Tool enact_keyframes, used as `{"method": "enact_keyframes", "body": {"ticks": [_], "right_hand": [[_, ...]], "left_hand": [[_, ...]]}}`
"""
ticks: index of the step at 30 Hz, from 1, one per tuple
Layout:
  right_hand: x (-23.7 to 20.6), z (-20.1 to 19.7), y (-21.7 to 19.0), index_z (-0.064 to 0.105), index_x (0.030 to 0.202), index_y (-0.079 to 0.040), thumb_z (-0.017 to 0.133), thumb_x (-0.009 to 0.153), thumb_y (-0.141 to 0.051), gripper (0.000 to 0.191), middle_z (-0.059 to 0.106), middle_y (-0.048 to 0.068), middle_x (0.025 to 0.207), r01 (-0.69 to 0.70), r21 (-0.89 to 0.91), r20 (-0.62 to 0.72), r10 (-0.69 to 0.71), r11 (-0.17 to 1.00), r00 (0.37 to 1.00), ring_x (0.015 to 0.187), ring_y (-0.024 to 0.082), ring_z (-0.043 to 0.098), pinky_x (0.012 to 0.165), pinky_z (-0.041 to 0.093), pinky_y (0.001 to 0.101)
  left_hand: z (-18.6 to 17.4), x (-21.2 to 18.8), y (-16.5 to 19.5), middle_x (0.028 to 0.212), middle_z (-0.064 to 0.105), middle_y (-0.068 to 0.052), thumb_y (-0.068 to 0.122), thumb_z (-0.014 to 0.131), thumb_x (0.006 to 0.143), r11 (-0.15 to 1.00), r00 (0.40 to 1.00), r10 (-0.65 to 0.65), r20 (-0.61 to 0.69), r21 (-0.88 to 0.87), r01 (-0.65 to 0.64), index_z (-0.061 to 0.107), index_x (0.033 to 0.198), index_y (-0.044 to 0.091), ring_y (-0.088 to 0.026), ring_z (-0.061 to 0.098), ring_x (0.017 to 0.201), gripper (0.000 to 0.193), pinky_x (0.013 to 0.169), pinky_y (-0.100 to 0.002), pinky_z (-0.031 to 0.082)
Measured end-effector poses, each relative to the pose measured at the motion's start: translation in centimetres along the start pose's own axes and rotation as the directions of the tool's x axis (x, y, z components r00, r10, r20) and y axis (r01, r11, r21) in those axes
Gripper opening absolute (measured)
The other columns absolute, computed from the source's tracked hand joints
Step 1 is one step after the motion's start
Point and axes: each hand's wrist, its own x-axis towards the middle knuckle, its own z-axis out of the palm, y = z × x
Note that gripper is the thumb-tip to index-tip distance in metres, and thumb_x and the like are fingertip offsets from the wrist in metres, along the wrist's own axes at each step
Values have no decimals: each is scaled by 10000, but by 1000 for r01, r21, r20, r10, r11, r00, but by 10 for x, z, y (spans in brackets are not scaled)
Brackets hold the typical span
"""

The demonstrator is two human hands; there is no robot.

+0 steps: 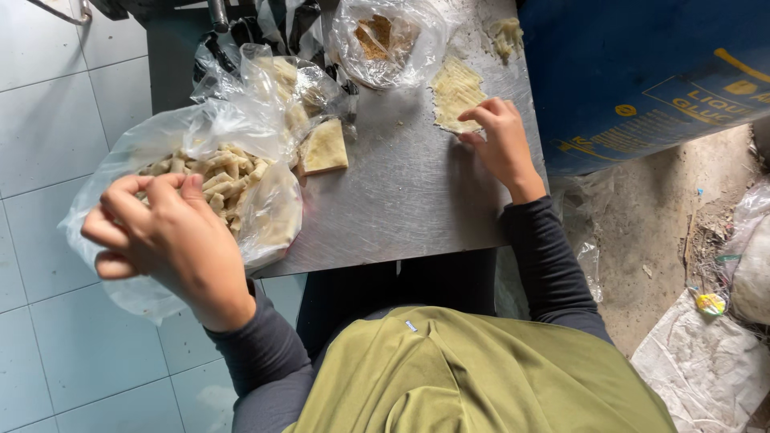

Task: The person sits at a metal table and rolls thin pieces of dough by hand into tight cylinders, placing each finished roll into a large plastic bag filled with similar rolls. They occasionally press and flatten a dough sheet on the table before tearing off pieces to roll.

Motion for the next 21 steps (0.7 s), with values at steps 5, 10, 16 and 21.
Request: {"method": "enact_keyframes", "body": {"ticks": [5,10,16,21], "right_hand": [[6,15,0,698,964,-77,737,962,-37,56,673,86,991,79,-126,15,-78,989,997,1005,319,614,903,493,435],[18,18,20,677,992,-23,686,994,-48,27,700,62,931,-265,322,-21,286,909,958,869,195,658,783,542,329],[33,4,34,720,1046,-6,687,1017,-73,80,725,33,910,-418,501,75,443,758,893,821,73,649,734,532,242],[33,0,26,727,1021,-23,690,999,-60,57,726,2,906,-431,546,204,385,718,900,836,62,660,747,543,225]], "left_hand": [[2,6,-2,1146,565,6,258,860,892,998,992,54,118,-22,-51,747,931,175,-272,433,1253,146,948,-485,268],[4,6,-3,1142,611,22,270,864,866,985,980,126,151,-138,-105,772,968,192,-260,453,1234,159,965,-495,262],[18,11,16,1176,644,27,235,833,934,980,988,146,58,-143,-137,768,1176,183,-232,491,1227,256,1001,-467,283],[35,-8,68,1203,651,-83,97,773,972,811,971,237,34,-557,-179,705,1244,108,-237,651,1047,281,905,-369,540]]}}
